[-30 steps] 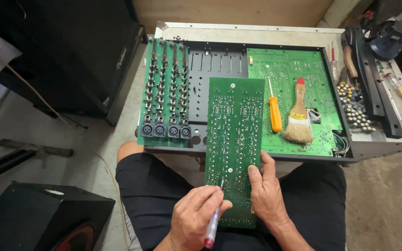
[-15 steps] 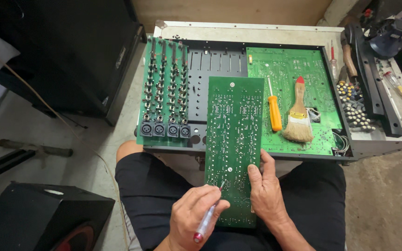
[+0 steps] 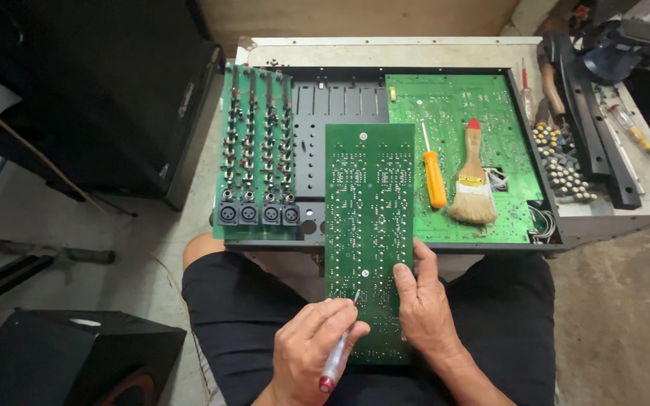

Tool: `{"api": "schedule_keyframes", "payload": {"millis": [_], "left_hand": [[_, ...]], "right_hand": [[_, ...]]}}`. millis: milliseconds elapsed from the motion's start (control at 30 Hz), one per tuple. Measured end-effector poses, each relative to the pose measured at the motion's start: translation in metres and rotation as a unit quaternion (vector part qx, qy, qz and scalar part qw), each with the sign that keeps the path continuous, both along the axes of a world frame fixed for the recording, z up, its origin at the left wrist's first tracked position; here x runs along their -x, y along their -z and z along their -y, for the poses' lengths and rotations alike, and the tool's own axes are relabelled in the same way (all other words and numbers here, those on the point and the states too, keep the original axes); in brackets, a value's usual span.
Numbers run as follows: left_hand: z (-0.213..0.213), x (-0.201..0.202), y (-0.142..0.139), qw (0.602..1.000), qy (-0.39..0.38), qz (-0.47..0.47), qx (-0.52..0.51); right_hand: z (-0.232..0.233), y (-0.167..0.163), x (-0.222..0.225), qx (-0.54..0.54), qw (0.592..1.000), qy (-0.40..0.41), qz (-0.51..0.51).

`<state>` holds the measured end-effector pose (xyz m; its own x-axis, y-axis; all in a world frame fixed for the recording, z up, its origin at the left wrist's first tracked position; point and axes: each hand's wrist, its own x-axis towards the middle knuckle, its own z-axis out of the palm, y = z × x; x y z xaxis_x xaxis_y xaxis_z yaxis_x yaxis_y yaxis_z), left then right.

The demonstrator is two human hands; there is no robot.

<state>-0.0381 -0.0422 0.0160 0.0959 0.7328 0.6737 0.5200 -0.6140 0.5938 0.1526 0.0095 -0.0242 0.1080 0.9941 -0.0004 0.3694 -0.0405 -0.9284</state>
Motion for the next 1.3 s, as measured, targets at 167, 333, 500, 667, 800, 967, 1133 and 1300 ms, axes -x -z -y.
{"api": "schedule_keyframes", "payload": {"millis": [167, 333, 500, 667, 800, 967, 1133, 1300], "left_hand": [[0.001, -0.004, 0.006, 0.993, -0.013, 0.103, 0.051], [0.001, -0.004, 0.012, 0.981, -0.009, 0.168, 0.101], [0.003, -0.003, 0.013, 0.983, 0.000, 0.152, 0.101], [0.002, -0.002, 0.009, 0.980, -0.001, 0.150, 0.127], [0.005, -0.003, 0.003, 0.984, -0.018, 0.121, 0.132], [0.006, -0.003, -0.001, 0.991, -0.018, 0.084, 0.104], [0.008, 0.000, 0.001, 0.992, -0.003, 0.087, 0.094], [0.008, 0.003, 0.004, 0.996, 0.014, 0.063, 0.055]], "right_hand": [[0.000, -0.002, 0.000, 0.010, 1.000, 0.003, 0.010], [0.000, -0.004, 0.002, -0.022, 1.000, -0.011, -0.004], [0.001, -0.005, 0.002, 0.021, 1.000, 0.001, -0.005], [0.001, -0.006, 0.003, -0.004, 1.000, -0.008, -0.007], [0.000, -0.006, 0.002, -0.002, 1.000, -0.009, -0.004], [0.000, -0.006, 0.002, -0.004, 1.000, -0.009, -0.003], [0.001, -0.005, 0.001, -0.002, 1.000, -0.009, 0.000], [0.000, -0.006, 0.001, 0.010, 1.000, -0.006, 0.000]]}}
